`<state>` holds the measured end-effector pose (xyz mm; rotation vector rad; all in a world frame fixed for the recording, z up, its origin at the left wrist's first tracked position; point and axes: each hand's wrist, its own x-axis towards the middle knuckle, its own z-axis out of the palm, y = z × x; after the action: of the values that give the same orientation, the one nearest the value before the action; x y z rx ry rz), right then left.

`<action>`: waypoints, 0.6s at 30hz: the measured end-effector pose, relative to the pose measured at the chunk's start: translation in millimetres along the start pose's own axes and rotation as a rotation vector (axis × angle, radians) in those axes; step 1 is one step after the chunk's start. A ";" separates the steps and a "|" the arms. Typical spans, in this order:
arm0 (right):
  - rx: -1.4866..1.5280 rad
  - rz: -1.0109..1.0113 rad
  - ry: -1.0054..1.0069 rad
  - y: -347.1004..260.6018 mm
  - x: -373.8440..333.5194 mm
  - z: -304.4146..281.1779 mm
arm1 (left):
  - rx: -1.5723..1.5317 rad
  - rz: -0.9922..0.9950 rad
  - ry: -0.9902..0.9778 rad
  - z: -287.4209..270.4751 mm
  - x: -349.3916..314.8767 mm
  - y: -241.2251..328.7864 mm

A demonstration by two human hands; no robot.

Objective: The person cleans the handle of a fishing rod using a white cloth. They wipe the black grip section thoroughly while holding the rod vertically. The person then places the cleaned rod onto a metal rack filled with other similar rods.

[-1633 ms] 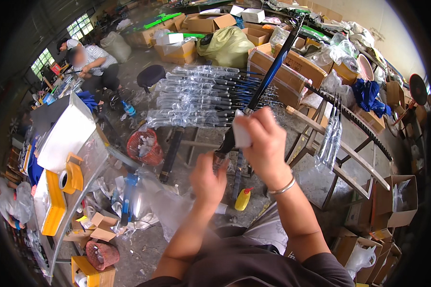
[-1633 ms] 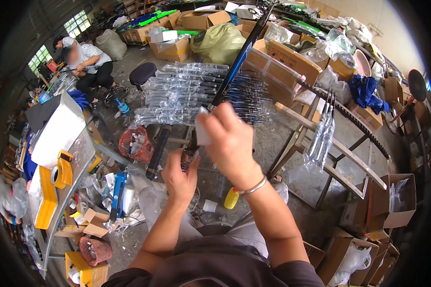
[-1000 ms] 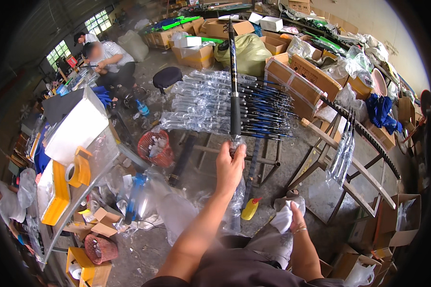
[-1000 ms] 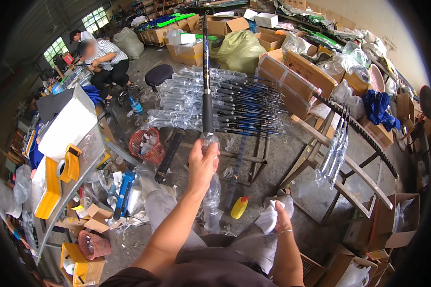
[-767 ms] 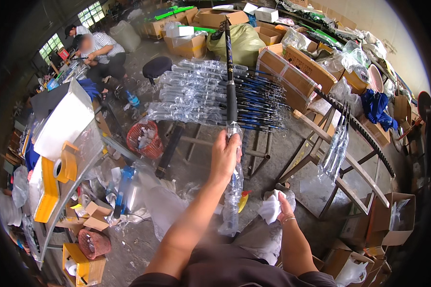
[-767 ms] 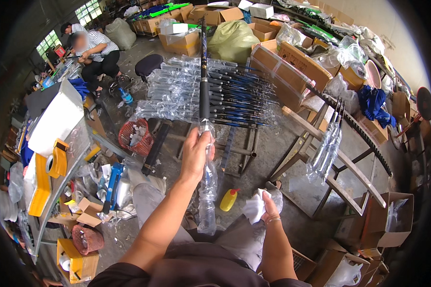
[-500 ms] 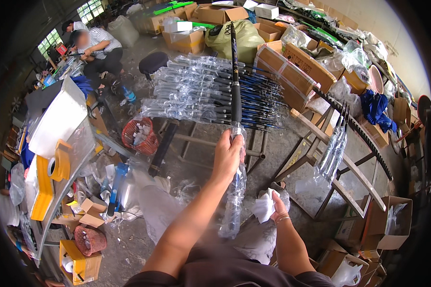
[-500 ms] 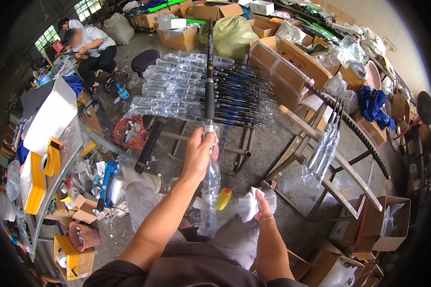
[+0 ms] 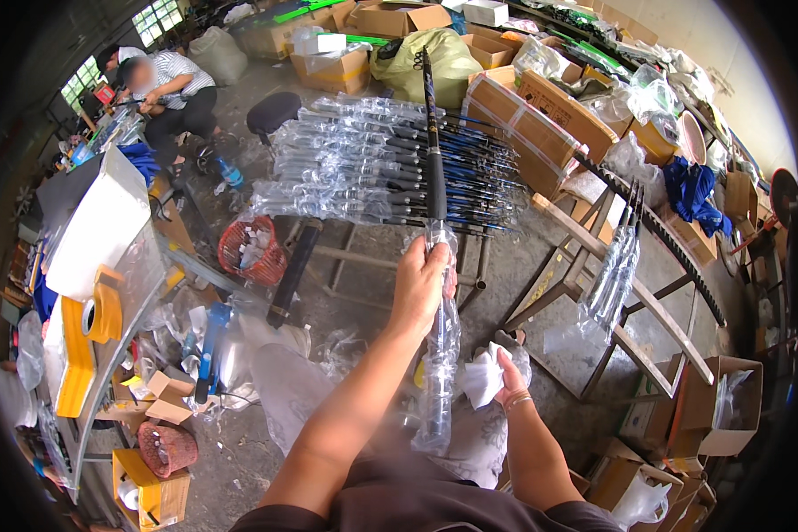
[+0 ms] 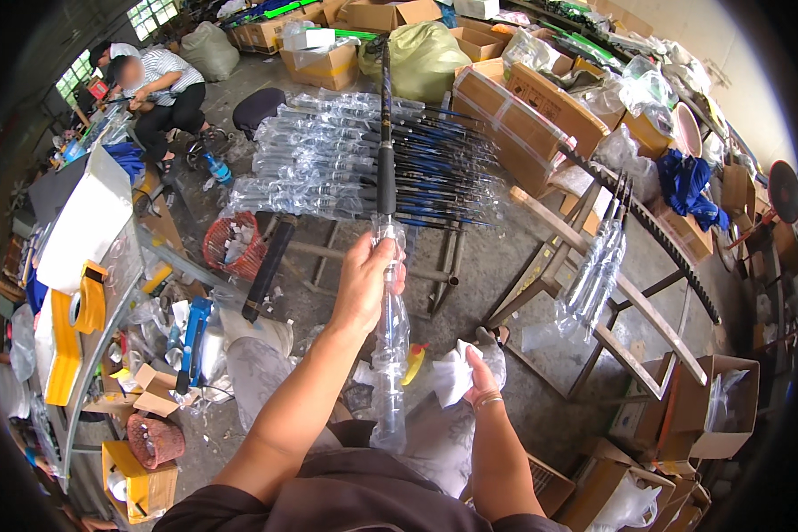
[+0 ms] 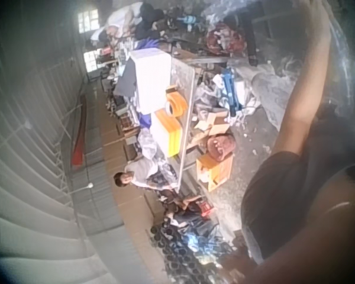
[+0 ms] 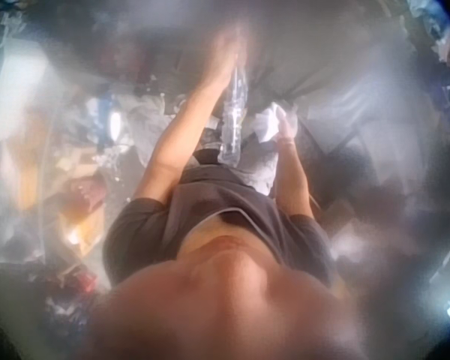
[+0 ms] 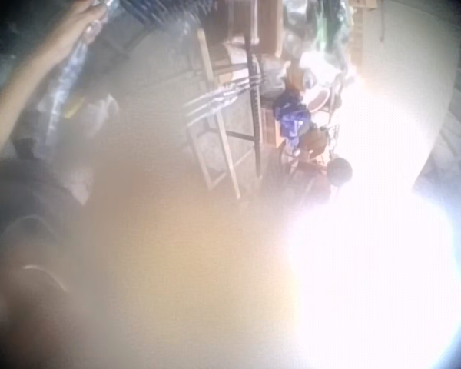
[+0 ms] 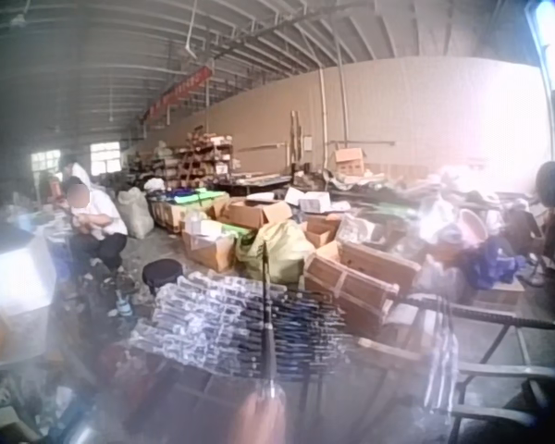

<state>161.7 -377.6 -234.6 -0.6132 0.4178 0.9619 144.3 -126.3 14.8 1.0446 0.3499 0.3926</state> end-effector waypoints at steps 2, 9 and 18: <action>0.008 0.022 -0.007 -0.1 2.9 -2.2 | -0.022 -0.007 -0.006 0.2 -0.4 -1.0; 0.029 0.039 -0.005 0.2 1.0 -0.3 | -0.034 -0.028 -0.016 0.4 -2.2 -3.4; 0.036 0.061 -0.038 -0.5 2.6 -5.0 | -0.029 -0.028 -0.013 2.3 -3.1 -6.7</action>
<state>163.2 -379.4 -239.8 -0.5517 0.4207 1.0205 143.6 -132.5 10.2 1.0126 0.3458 0.3649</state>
